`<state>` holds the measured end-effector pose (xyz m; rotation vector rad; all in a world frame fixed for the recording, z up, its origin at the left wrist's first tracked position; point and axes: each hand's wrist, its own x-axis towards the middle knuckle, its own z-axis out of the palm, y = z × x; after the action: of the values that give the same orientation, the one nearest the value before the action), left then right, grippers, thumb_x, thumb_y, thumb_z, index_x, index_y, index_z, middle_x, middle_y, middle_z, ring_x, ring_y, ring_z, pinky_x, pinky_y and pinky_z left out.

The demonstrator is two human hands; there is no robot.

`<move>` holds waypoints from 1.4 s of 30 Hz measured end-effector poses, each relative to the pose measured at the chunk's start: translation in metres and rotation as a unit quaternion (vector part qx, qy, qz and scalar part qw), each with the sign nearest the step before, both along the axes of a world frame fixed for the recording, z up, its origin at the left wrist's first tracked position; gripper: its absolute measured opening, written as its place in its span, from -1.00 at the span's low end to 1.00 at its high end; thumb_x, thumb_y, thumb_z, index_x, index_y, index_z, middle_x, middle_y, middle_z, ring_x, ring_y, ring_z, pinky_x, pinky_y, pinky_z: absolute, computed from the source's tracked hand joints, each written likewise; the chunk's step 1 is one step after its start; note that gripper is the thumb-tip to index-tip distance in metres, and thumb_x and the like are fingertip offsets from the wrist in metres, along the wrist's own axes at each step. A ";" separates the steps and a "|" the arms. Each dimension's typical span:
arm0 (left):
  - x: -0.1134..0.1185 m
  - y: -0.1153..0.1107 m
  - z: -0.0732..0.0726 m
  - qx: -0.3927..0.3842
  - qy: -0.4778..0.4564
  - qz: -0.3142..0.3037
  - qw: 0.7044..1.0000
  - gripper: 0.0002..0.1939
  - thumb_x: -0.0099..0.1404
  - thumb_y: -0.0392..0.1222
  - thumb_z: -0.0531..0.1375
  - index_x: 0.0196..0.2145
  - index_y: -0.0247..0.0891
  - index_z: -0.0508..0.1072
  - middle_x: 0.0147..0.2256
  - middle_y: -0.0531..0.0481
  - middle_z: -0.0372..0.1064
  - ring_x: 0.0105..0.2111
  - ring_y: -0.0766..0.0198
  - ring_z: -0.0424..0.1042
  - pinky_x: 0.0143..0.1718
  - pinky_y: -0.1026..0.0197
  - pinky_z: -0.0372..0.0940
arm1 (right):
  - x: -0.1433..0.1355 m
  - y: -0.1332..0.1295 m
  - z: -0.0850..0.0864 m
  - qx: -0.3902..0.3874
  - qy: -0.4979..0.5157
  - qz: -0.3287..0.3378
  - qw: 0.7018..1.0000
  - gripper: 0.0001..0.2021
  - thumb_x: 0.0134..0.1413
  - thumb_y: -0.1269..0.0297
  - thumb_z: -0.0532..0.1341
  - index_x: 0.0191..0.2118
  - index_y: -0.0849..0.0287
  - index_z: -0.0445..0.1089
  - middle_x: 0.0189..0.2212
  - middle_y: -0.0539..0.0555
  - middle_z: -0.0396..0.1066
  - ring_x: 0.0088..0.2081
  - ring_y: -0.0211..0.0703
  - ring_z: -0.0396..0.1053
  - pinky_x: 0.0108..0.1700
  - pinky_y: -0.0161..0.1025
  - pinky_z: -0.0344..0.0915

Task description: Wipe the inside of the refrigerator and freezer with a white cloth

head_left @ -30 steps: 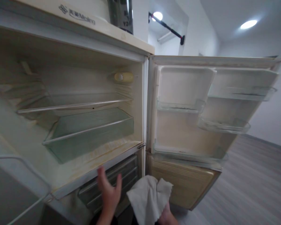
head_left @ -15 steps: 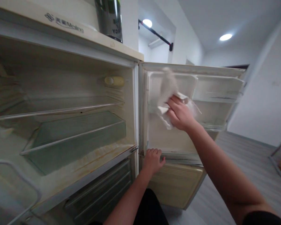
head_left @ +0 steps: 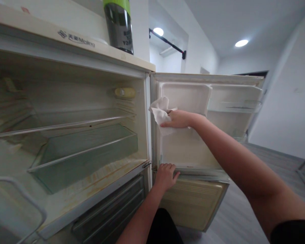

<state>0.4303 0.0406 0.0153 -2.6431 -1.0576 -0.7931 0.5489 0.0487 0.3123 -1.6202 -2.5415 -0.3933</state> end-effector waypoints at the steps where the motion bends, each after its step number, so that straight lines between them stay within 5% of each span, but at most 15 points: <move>1: -0.001 0.000 0.000 0.000 0.000 0.000 1.000 -0.72 0.39 0.03 0.10 -0.23 -0.23 0.43 -0.26 -0.10 0.49 -0.20 0.04 0.45 -0.12 -0.01 0.23 | 0.007 -0.004 0.000 0.000 -0.003 0.004 1.000 -0.37 0.23 -0.20 0.06 0.04 0.31 0.46 0.01 0.33 0.48 -0.08 0.07 0.47 -0.12 -0.17 0.29; 7: -0.007 -0.001 0.000 -0.007 0.002 -0.009 1.000 -0.73 0.39 0.03 0.11 -0.24 -0.22 0.42 -0.26 -0.08 0.49 -0.19 0.05 0.44 -0.10 -0.01 0.24 | 0.049 -0.034 -0.004 0.027 -0.025 -0.077 0.996 -0.40 0.26 -0.21 0.02 -0.07 0.25 0.50 -0.20 0.29 0.54 -0.24 0.00 0.47 -0.29 -0.23 0.19; 11: -0.010 -0.002 0.002 -0.011 0.003 -0.013 1.000 -0.74 0.39 0.02 0.10 -0.23 -0.22 0.42 -0.25 -0.09 0.49 -0.18 0.04 0.44 -0.10 -0.01 0.23 | 0.051 -0.043 -0.010 0.061 -0.035 -0.122 0.990 -0.42 0.15 -0.24 0.14 -0.07 0.21 0.52 -0.20 0.26 0.55 -0.23 0.02 0.49 -0.26 -0.21 0.23; 20: -0.012 -0.003 0.003 -0.021 0.008 -0.013 1.000 -0.74 0.38 0.03 0.11 -0.25 -0.22 0.42 -0.26 -0.09 0.48 -0.19 0.05 0.43 -0.10 -0.01 0.22 | -0.035 -0.019 -0.026 0.171 0.017 -0.103 0.980 -0.57 0.08 0.01 0.29 -0.05 0.25 0.51 -0.13 0.31 0.54 -0.13 0.13 0.51 -0.13 -0.11 0.38; 25: -0.015 -0.004 0.004 -0.036 0.009 -0.014 0.999 -0.74 0.38 0.04 0.11 -0.27 -0.21 0.41 -0.25 -0.08 0.48 -0.19 0.07 0.42 -0.12 0.02 0.21 | -0.066 -0.007 -0.032 0.189 0.065 -0.150 0.968 -0.68 0.15 0.18 0.27 -0.09 0.33 0.50 -0.09 0.37 0.51 -0.12 0.09 0.49 -0.13 -0.14 0.39; 31: -0.023 -0.004 0.004 -0.032 0.007 -0.026 0.999 -0.74 0.37 0.04 0.14 -0.29 -0.20 0.40 -0.28 -0.05 0.47 -0.20 0.09 0.42 -0.09 0.03 0.20 | -0.037 -0.023 -0.045 0.264 -0.009 -0.112 0.958 -0.72 0.29 0.36 0.09 0.07 0.21 0.33 -0.03 0.29 0.44 -0.12 0.04 0.45 -0.19 -0.15 0.30; 38: -0.022 -0.005 0.002 -0.029 -0.002 -0.025 0.999 -0.74 0.36 0.05 0.14 -0.26 -0.21 0.41 -0.27 -0.06 0.47 -0.19 0.08 0.43 -0.09 0.02 0.20 | 0.021 -0.044 -0.065 0.358 -0.070 -0.142 0.920 -0.71 0.33 0.42 -0.06 -0.05 0.23 0.38 -0.15 0.29 0.41 -0.15 0.07 0.33 -0.16 -0.08 0.10; 42: -0.015 -0.007 0.003 -0.033 -0.021 -0.021 0.999 -0.76 0.35 0.03 0.17 -0.28 -0.21 0.41 -0.28 -0.05 0.46 -0.19 0.08 0.43 -0.09 0.02 0.20 | 0.003 -0.030 -0.080 0.397 -0.042 -0.159 0.903 -0.68 0.35 0.39 -0.08 0.00 0.22 0.38 -0.15 0.28 0.39 -0.14 0.09 0.26 -0.10 -0.03 0.08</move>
<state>0.4148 0.0338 0.0181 -2.7245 -1.0598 -0.8391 0.5521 0.0185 0.2322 -1.6416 -1.7318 -1.3363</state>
